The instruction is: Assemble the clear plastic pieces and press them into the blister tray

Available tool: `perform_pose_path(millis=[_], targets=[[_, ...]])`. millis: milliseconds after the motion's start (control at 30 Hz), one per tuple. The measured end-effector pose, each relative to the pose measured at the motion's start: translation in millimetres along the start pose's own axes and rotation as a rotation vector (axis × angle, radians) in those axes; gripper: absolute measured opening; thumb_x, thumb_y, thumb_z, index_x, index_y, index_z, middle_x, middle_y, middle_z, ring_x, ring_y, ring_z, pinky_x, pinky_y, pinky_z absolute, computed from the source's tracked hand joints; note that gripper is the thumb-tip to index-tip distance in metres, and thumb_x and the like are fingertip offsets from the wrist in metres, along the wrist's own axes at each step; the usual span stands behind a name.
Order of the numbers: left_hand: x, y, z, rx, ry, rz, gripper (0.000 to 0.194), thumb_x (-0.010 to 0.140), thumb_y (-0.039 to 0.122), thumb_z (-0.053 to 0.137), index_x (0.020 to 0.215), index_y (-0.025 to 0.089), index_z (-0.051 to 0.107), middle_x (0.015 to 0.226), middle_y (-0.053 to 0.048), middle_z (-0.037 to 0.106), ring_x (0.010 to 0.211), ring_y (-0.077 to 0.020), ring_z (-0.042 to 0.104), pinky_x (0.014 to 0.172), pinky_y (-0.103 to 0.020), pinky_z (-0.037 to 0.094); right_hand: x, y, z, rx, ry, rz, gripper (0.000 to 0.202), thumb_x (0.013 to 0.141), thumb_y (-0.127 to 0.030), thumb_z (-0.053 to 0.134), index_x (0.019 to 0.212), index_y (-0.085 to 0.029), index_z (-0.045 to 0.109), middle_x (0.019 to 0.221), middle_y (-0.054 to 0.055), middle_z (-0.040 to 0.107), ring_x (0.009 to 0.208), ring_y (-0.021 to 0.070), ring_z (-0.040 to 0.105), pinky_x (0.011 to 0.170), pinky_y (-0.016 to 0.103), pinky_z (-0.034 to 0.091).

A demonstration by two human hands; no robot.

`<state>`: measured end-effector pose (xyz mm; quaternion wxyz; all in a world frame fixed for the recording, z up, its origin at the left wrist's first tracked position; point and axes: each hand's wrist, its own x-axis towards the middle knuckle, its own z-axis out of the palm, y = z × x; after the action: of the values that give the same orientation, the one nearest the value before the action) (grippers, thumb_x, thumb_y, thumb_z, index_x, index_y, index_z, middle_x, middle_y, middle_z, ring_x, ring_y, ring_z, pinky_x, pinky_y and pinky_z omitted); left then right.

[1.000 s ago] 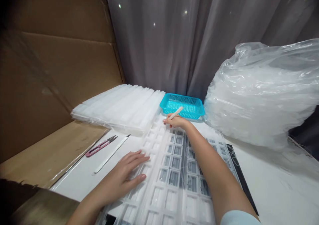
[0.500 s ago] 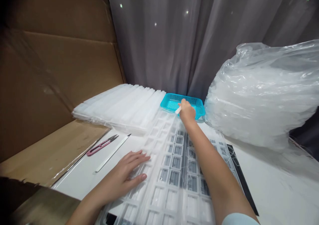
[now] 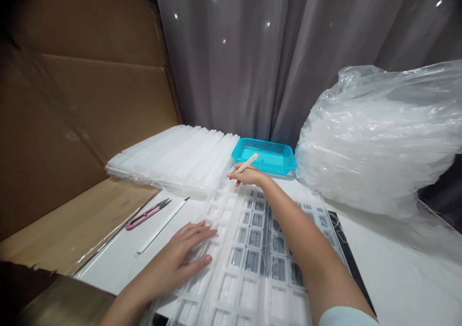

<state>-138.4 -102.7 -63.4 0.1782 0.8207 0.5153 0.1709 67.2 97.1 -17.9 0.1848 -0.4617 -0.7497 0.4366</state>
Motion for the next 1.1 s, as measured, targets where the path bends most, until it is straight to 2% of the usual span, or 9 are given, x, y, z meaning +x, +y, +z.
perform_pose_path(millis=[133, 300, 467, 600, 700, 767, 900, 1000, 1100], targets=[[-1.9, -2.2, 1.1, 0.008, 0.001, 0.006, 0.044, 0.088, 0.040, 0.058, 0.131, 0.031, 0.051, 0.136, -0.005, 0.050, 0.129, -0.0305, 0.041, 0.109, -0.055, 0.031, 24.9, 8.0, 20.1, 0.112, -0.021, -0.029, 0.027, 0.082, -0.032, 0.064, 0.066, -0.017, 0.048, 0.085, 0.004, 0.069, 0.054, 0.0075, 0.060, 0.041, 0.016, 0.036], [-3.7, -3.9, 1.3, 0.003, -0.009, 0.010, 0.045, 0.088, 0.040, 0.058, 0.132, 0.032, 0.050, 0.136, -0.005, 0.050, 0.130, -0.0300, 0.040, 0.110, -0.054, 0.030, 30.1, 19.0, 17.6, 0.194, -0.047, -0.022, 0.031, 0.084, -0.035, 0.063, 0.066, -0.018, 0.043, 0.094, 0.005, 0.069, 0.052, 0.0054, 0.057, 0.040, 0.015, 0.035], [-1.2, -3.8, 3.3, 0.003, -0.044, -0.019, 0.046, 0.089, 0.042, 0.056, 0.133, 0.032, 0.048, 0.138, -0.004, 0.047, 0.132, -0.0297, 0.036, 0.111, -0.055, 0.027, 27.9, 21.7, 15.2, 0.240, -0.114, -0.026, 0.038, 0.076, -0.041, 0.071, 0.065, -0.017, 0.043, 0.087, 0.004, 0.067, 0.052, 0.0077, 0.059, 0.036, 0.015, 0.031], [-3.1, -2.6, 1.1, 0.004, -0.049, -0.019, 0.044, 0.089, 0.041, 0.056, 0.131, 0.032, 0.050, 0.137, -0.004, 0.048, 0.132, -0.0302, 0.037, 0.111, -0.054, 0.027, 28.0, 24.9, 13.2, 0.314, -0.106, -0.043, 0.038, 0.075, -0.044, 0.071, 0.068, -0.018, 0.044, 0.087, 0.002, 0.065, 0.052, 0.0076, 0.059, 0.039, 0.016, 0.039], [-0.4, 0.2, -18.3, 0.006, -0.120, 0.007, 0.052, 0.086, 0.042, 0.060, 0.135, 0.030, 0.046, 0.136, -0.006, 0.049, 0.129, -0.0318, 0.040, 0.109, -0.052, 0.030, 28.2, 28.8, 13.6, 0.380, -0.088, -0.059, 0.038, 0.073, -0.047, 0.072, 0.069, -0.018, 0.047, 0.080, 0.001, 0.063, 0.056, 0.0098, 0.060, 0.047, 0.021, 0.049], [11.9, 4.2, -40.4, 0.011, -0.155, 0.011, 0.065, 0.083, 0.044, 0.063, 0.140, 0.028, 0.038, 0.137, -0.007, 0.048, 0.124, -0.0307, 0.046, 0.106, -0.045, 0.035, 26.9, 30.7, 14.5, 0.425, -0.064, -0.081, 0.040, 0.070, -0.049, 0.073, 0.068, -0.019, 0.047, 0.074, 0.000, 0.060, 0.060, 0.0114, 0.061, 0.054, 0.024, 0.053], [71.5, 13.2, -73.8, 0.155, 0.060, -0.130, 0.051, 0.092, 0.047, 0.048, 0.135, 0.020, 0.043, 0.129, -0.009, 0.055, 0.102, -0.0235, 0.061, 0.088, -0.032, 0.048, 17.6, 28.6, 12.8, 0.511, -0.015, -0.151, 0.046, 0.063, -0.055, 0.075, 0.066, -0.018, 0.047, 0.068, -0.002, 0.058, 0.068, 0.0130, 0.063, 0.072, 0.030, 0.054], [123.1, 11.8, -65.6, 0.219, 0.096, -0.197, 0.039, 0.093, 0.039, 0.049, 0.122, 0.013, 0.053, 0.113, -0.013, 0.062, 0.092, -0.0241, 0.063, 0.081, -0.034, 0.048, 7.5, 22.4, 6.9, 0.548, 0.013, -0.199, 0.050, 0.058, -0.060, 0.074, 0.065, -0.018, 0.046, 0.065, -0.003, 0.057, 0.068, 0.0139, 0.063, 0.076, 0.034, 0.053], [150.4, 2.3, -43.0, 0.268, 0.082, -0.225, 0.026, 0.096, 0.034, 0.049, 0.103, 0.012, 0.060, 0.096, -0.009, 0.064, 0.090, -0.0215, 0.062, 0.082, -0.038, 0.049, -0.5, 17.7, -5.5, 0.552, 0.074, -0.239, 0.053, 0.055, -0.062, 0.074, 0.064, -0.019, 0.044, 0.065, -0.003, 0.057, 0.066, 0.0133, 0.062, 0.074, 0.033, 0.051]])
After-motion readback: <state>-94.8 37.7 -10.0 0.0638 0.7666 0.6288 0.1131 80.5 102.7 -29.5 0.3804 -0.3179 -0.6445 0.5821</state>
